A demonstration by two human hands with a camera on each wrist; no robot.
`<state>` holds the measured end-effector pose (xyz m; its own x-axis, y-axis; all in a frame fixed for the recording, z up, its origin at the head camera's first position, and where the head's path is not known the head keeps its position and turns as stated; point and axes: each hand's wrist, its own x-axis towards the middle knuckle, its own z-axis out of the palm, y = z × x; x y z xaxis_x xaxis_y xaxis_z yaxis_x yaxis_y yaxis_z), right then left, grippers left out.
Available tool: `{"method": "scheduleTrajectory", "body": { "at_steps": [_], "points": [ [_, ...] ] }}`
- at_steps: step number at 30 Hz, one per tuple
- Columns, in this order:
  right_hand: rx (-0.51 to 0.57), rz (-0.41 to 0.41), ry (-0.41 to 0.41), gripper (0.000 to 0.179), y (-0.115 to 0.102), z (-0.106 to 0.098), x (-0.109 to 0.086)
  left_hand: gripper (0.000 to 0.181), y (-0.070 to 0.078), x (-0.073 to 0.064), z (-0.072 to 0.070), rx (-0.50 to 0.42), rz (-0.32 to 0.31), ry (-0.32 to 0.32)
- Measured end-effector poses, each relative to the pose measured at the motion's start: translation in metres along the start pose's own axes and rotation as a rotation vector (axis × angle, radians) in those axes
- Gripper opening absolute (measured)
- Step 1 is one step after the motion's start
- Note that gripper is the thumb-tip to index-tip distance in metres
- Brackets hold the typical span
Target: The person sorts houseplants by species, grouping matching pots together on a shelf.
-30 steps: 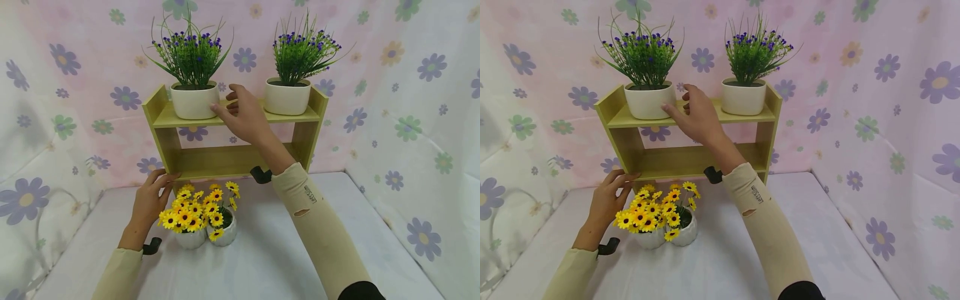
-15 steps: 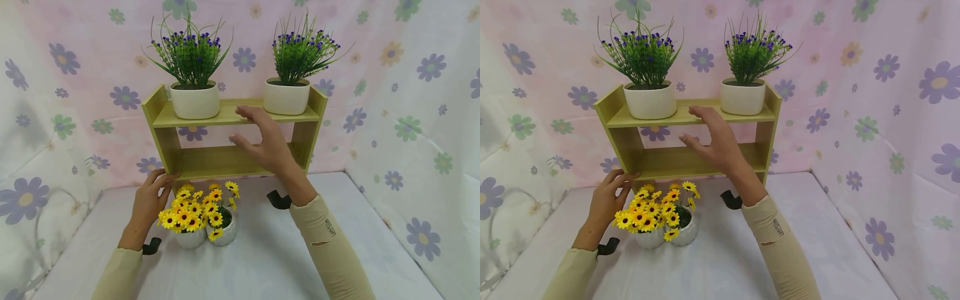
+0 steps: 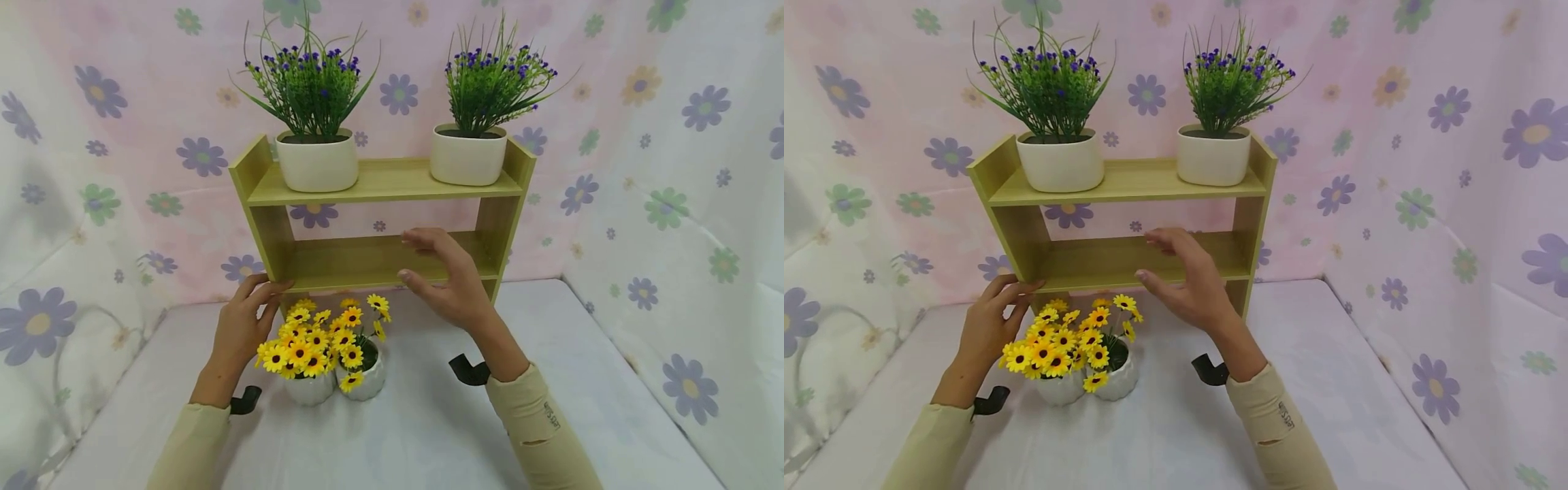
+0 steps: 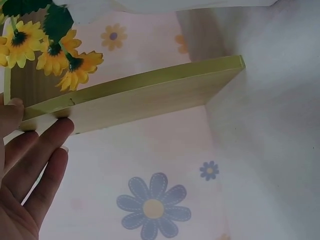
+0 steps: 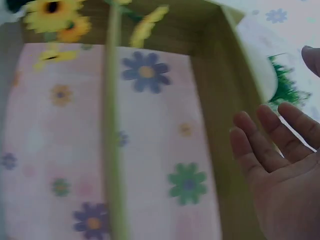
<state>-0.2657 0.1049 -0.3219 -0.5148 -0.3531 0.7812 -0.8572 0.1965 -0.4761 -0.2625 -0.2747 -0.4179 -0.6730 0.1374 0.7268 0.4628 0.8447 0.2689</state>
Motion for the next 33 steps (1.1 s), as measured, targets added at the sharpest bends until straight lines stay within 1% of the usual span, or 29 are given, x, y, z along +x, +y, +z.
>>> {"method": "scheduleTrajectory", "body": {
  "at_steps": [5,8,12,16,20,25,27,29,33],
  "points": [
    [0.073,0.109,-0.059,0.043,0.019,0.010,-0.023,0.034,-0.001,0.001,-0.001,0.001,0.016,-0.002],
    [0.105,0.169,-0.100,0.039,0.029,0.016,-0.034,0.034,-0.001,0.001,-0.001,-0.002,0.027,-0.004],
    [0.123,0.246,-0.157,0.037,0.040,0.025,-0.044,0.035,0.000,-0.002,-0.001,0.003,0.023,-0.007],
    [0.137,0.321,-0.208,0.034,0.051,0.031,-0.049,0.034,0.000,-0.003,0.000,0.007,0.008,-0.016],
    [0.133,0.356,-0.261,0.033,0.060,0.033,-0.053,0.034,0.000,-0.001,0.001,0.012,0.006,-0.015],
    [0.125,0.359,-0.334,0.033,0.063,0.035,-0.056,0.033,0.000,0.001,0.001,0.017,0.012,-0.018],
    [0.128,0.372,-0.383,0.034,0.064,0.037,-0.057,0.033,0.001,0.002,0.000,0.020,0.012,-0.019],
    [0.115,0.399,-0.453,0.037,0.066,0.041,-0.060,0.034,0.001,0.002,-0.001,0.025,0.012,-0.018],
    [0.104,0.462,-0.607,0.050,0.074,0.050,-0.069,0.035,0.001,0.001,-0.002,0.030,0.020,-0.016]
  ]
}}
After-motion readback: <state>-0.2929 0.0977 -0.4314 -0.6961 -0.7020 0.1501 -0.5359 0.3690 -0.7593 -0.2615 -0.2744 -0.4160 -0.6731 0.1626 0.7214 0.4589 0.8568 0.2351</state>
